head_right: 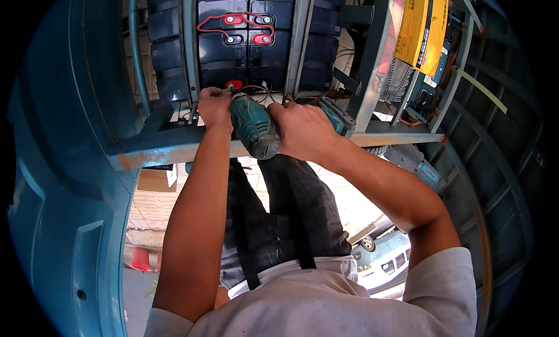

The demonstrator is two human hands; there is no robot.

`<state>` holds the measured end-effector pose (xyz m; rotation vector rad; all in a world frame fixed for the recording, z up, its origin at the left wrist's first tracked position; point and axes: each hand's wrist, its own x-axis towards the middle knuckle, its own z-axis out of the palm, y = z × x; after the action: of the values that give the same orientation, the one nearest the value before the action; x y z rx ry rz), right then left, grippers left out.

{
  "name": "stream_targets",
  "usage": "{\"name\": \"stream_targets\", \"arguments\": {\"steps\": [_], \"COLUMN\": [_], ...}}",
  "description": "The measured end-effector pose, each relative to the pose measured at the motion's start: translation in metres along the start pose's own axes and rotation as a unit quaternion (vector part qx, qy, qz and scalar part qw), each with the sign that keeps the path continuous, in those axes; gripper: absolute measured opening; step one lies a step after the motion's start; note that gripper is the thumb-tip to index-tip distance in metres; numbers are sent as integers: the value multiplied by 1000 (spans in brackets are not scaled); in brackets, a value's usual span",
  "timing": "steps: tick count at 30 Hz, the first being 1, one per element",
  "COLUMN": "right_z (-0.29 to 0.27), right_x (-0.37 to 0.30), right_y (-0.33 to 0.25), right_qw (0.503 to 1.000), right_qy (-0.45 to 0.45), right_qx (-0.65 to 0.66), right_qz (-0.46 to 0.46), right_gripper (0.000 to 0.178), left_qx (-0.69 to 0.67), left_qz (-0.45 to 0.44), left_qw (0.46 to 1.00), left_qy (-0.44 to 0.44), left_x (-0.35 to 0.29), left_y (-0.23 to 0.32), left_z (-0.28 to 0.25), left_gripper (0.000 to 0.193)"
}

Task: The person uses a cordless drill to tighten bolts on battery terminals inside a teal three-wheeled vehicle. They then retrieve a red wire from a box, connect it to the battery terminals, and secure it with the drill. Finally, they close the vehicle's hood.

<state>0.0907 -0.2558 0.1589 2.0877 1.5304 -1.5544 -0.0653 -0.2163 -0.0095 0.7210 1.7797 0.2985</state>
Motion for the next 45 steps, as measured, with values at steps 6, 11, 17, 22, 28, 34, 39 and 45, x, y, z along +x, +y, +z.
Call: {"name": "stream_targets", "arguments": {"steps": [6,11,17,22,28,34,39,45], "right_z": [-1,-3,-2,-2,4,1,1,-5], "right_x": [4,5,4,9,9,9,14,16], "right_y": [4,7,9,12,17,14,19,16], "right_qw": [1000,1000,1000,999,1000,999,1000,999], "right_qy": [-7,1,16,2,8,15,-2,-26], "right_qx": [11,15,21,39,21,31,-2,-13], "right_qz": [3,0,-12,-9,-9,-17,-22,-18], "right_gripper": [50,46,44,41,55,40,51,49], "left_qx": [37,56,103,140,146,151,125,135], "left_qz": [28,30,62,69,84,78,75,99], "left_qw": [999,998,992,986,984,983,988,985], "left_qy": [15,26,43,53,57,66,44,32], "left_x": [4,3,6,3,-1,-2,-1,-2], "left_y": [-7,-8,-17,-10,-3,-5,-10,-16], "left_z": [3,6,6,6,5,9,7,3], "left_gripper": [12,12,13,13,13,12,8,9]}}
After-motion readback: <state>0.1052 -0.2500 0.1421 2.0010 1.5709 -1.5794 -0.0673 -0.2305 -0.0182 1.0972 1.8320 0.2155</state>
